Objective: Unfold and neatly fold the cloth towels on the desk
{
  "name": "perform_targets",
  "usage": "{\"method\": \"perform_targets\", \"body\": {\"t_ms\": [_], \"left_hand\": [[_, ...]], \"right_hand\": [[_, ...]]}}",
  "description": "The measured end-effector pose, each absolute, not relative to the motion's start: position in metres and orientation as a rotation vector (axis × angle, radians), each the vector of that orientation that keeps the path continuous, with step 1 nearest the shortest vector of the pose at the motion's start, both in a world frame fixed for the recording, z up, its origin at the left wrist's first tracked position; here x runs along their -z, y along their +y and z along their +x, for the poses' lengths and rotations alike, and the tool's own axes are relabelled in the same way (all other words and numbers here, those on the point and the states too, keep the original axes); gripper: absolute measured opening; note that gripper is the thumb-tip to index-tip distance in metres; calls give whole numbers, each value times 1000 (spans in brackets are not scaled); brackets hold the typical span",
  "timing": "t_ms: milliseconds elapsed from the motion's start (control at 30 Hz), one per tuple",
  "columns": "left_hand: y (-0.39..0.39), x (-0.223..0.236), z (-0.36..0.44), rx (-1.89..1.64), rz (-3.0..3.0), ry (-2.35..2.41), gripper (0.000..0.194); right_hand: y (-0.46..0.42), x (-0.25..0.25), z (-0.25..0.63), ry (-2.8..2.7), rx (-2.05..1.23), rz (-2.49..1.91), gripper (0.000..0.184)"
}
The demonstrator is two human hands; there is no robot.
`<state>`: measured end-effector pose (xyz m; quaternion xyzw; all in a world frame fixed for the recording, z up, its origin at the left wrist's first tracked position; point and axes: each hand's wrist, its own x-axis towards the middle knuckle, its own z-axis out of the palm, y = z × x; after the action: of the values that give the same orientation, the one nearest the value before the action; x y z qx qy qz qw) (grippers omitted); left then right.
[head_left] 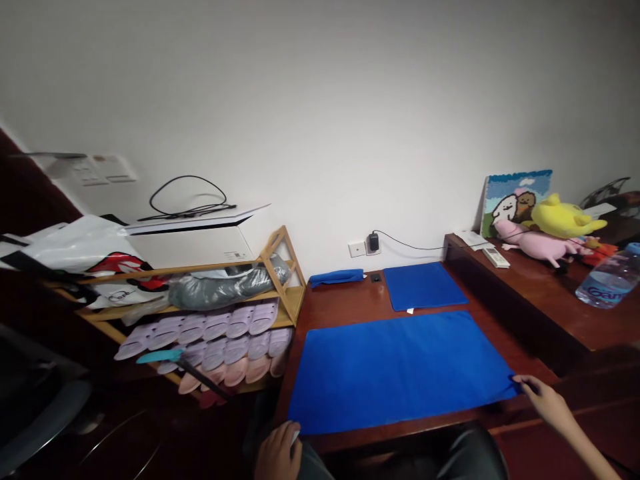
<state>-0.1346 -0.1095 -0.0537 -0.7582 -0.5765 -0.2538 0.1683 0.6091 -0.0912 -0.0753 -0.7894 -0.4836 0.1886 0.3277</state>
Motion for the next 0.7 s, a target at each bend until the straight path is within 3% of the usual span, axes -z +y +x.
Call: {"method": "perform_targets", "body": {"t_ms": [133, 367, 533, 700], "left_hand": [[-121, 52, -129, 717, -2165, -1660, 25], [-97, 37, -133, 857, -2189, -1710, 28], [8, 7, -113, 897, -2273, -1773, 40], [87, 16, -104, 541, -2421, -1931, 50]], "right_hand": [[-99, 90, 616, -1341, -421, -2061, 44], [-74, 87, 584, -1578, 143, -2084, 55], [6, 53, 502, -1832, 71, -1956, 59], [66, 46, 447, -1972, -176, -2198, 65]]}}
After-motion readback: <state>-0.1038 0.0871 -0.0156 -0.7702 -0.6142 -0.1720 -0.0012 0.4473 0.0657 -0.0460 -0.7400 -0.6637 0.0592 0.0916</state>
